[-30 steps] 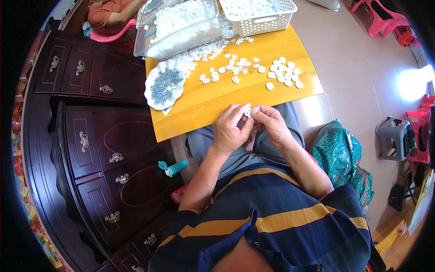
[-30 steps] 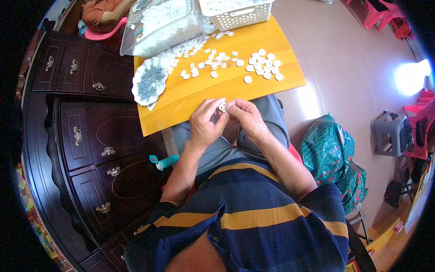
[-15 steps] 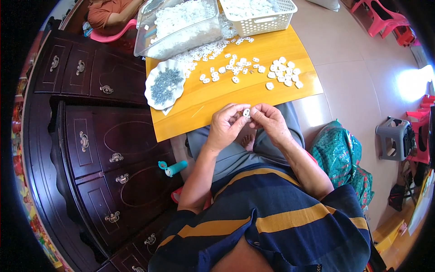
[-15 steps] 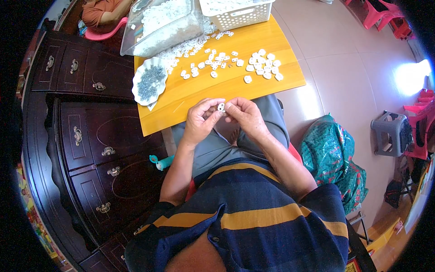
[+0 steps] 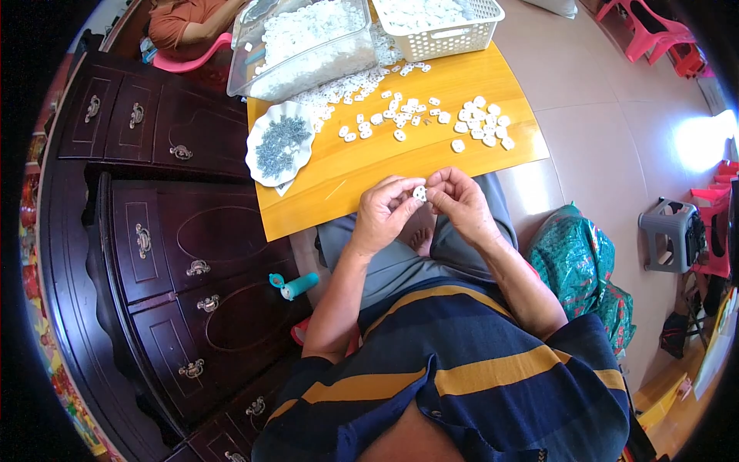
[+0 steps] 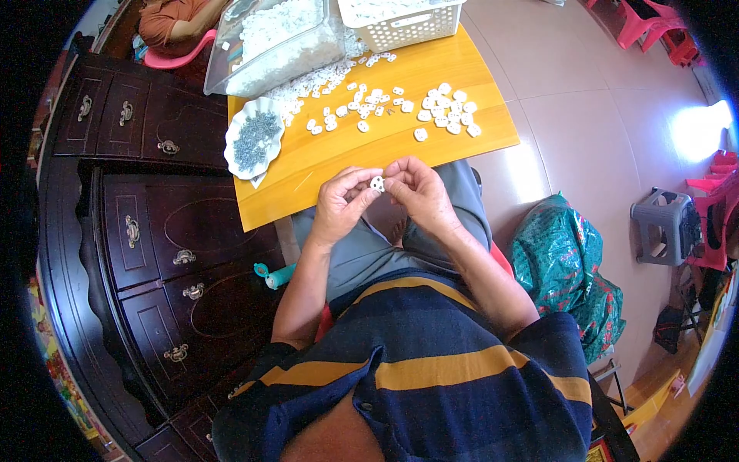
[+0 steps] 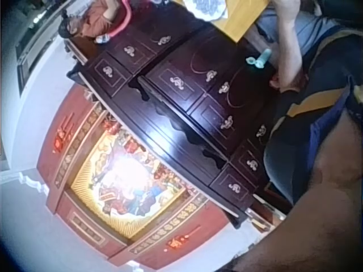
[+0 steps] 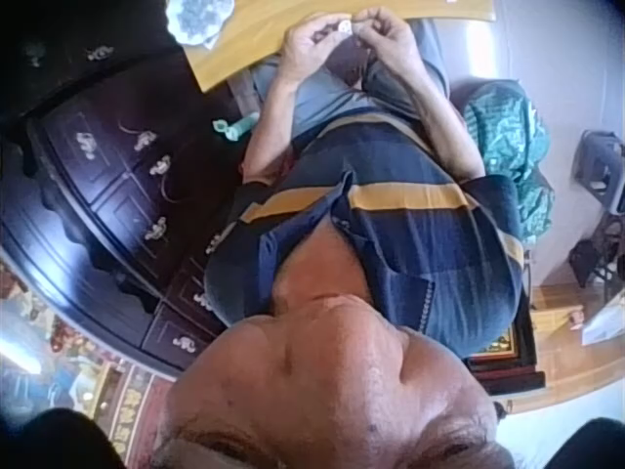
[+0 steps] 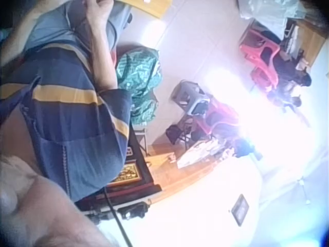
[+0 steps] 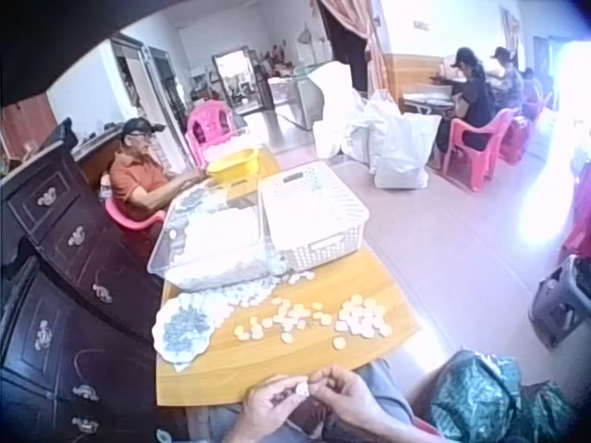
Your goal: Assembling small plastic components by manually inserting metal pins into pre-drilled holes.
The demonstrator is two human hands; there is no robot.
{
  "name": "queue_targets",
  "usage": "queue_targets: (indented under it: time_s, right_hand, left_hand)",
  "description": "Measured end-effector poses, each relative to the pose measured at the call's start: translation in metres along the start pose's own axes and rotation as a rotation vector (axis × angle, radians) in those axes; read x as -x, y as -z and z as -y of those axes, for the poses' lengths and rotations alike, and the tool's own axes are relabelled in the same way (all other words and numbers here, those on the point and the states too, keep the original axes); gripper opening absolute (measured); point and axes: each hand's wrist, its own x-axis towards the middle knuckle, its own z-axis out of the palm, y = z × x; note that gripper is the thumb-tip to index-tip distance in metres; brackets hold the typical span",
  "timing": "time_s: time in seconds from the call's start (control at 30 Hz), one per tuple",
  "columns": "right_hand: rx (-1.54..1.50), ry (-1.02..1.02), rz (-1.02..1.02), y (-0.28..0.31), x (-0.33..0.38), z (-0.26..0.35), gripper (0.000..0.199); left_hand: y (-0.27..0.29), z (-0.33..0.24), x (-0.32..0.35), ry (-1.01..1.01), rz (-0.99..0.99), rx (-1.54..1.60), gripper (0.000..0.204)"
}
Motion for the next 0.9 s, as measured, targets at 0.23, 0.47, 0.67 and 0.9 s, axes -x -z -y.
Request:
queue_targets:
  time_s: [0.23, 0.47, 0.67, 0.9]
  right_hand:
    - [0.079, 0.009, 0.034, 0.0033, -0.0005, 0.0016, 0.013]
    - [0.088, -0.009, 0.038, 0.0026, -0.0005, 0.0065, 0.013]
    - [0.027, 0.001, 0.012, 0.0023, -0.0006, 0.0009, 0.011]
    - [0.007, 0.006, -0.005, 0.0004, 0.0006, 0.0021, 0.011]
  left_hand:
    - [0.0033, -0.0032, -0.0011, -0.009, 0.042, -0.039, 0.027]
    - [0.0023, -0.0066, -0.0023, -0.023, 0.044, -0.046, 0.025]
    - [0.0007, -0.0050, -0.0032, -0.044, 0.021, -0.066, 0.026]
    - [0.0020, -0.0062, -0.0030, -0.025, 0.040, -0.053, 0.027]
